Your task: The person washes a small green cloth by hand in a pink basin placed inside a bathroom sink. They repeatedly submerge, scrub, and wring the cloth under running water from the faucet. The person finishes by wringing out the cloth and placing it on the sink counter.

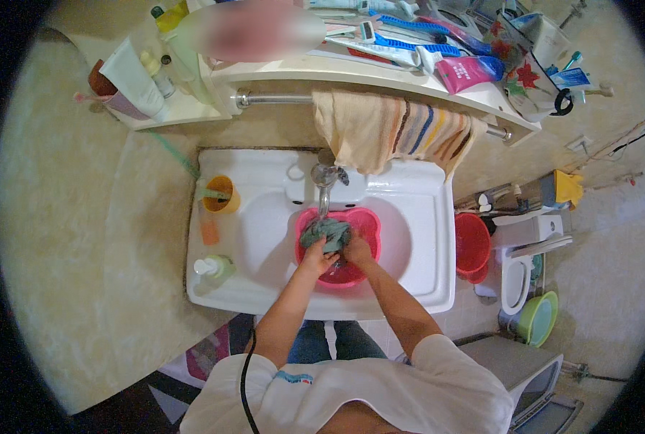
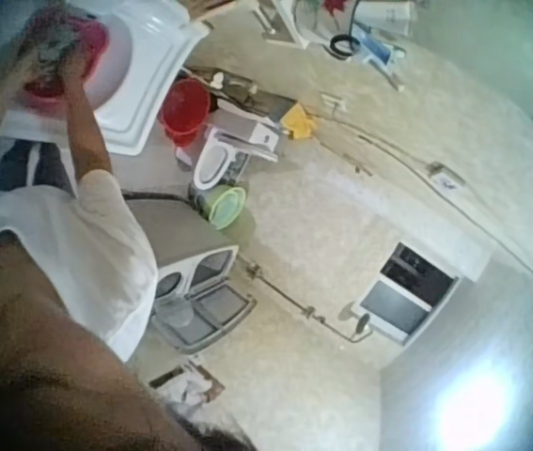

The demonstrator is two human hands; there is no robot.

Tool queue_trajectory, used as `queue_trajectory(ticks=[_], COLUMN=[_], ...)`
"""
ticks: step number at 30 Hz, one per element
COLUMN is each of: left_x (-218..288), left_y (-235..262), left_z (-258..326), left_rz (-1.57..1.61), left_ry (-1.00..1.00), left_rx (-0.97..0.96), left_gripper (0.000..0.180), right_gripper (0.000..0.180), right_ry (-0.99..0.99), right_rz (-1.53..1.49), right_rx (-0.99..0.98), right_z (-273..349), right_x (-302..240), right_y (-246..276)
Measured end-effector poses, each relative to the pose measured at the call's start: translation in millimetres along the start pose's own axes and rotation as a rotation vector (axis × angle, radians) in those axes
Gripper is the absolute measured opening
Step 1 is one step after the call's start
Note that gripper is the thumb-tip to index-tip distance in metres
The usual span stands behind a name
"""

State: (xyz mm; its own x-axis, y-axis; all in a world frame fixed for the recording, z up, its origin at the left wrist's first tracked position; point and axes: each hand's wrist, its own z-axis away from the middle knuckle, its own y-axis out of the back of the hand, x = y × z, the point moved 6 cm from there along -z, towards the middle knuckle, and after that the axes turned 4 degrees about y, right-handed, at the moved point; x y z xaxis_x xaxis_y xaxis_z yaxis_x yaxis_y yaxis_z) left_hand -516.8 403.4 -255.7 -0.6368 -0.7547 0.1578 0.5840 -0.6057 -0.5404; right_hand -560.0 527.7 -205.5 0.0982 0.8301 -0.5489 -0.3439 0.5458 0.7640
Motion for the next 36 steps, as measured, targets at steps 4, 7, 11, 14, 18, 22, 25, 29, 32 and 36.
queue_trajectory(ticks=[4, 7, 11, 14, 18, 22, 25, 29, 32, 36], left_x=[-5.6, -6.3, -2.1, 10.1, 16.8, 12.5, -10.9, 15.1, 6.3, -18.9], left_y=[8.3, 3.0, -0.1, 0.8, -38.3, -51.6, -62.7, -41.8, -48.0, -79.8], left_z=[-9.9, -9.4, -10.9, -17.1, 8.7, 12.2, 9.5, 6.6, 14.0, 38.4], left_rz=[-0.072, -0.069, 0.007, 0.124, 0.001, 0.050, 0.109, -0.049, -0.001, 0.020], left_ry=[-0.018, 0.042, 0.066, 0.044, -0.009, -0.010, 0.018, -0.081, 0.046, 0.098], left_rx=[0.047, 0.097, -0.010, -0.264, -0.343, -0.442, -0.475, -0.584, -0.550, -0.276], left_gripper=[0.036, 0.035, 0.038, 0.039, 0.037, 0.033, 0.034, 0.043, 0.049, 0.051], right_gripper=[0.062, 0.054, 0.045, 0.039, 0.036, 0.045, 0.049, 0.052, 0.050, 0.050], right_ry=[0.050, -0.042, -0.031, 0.088, 0.258, 0.223, -0.092, 0.153, 0.515, -0.081], right_rz=[0.192, 0.067, -0.025, -0.056, -0.088, 0.017, 0.007, -0.106, -0.097, 0.018], right_rx=[-0.011, -0.122, -0.004, 0.050, 0.233, 0.334, 0.270, 0.431, 0.711, 0.308], right_z=[1.0, -12.6, 0.1, 31.5, 76.9, 44.1, 13.7, 50.0, 60.3, -4.4], right_x=[5.6, 20.1, -11.7, -56.3, -92.7, -86.2, -61.6, -96.3, -105.6, -25.6], right_y=[-38.4, -27.0, 1.3, 14.3, 29.0, 41.3, 47.4, 40.0, 46.4, 47.7])
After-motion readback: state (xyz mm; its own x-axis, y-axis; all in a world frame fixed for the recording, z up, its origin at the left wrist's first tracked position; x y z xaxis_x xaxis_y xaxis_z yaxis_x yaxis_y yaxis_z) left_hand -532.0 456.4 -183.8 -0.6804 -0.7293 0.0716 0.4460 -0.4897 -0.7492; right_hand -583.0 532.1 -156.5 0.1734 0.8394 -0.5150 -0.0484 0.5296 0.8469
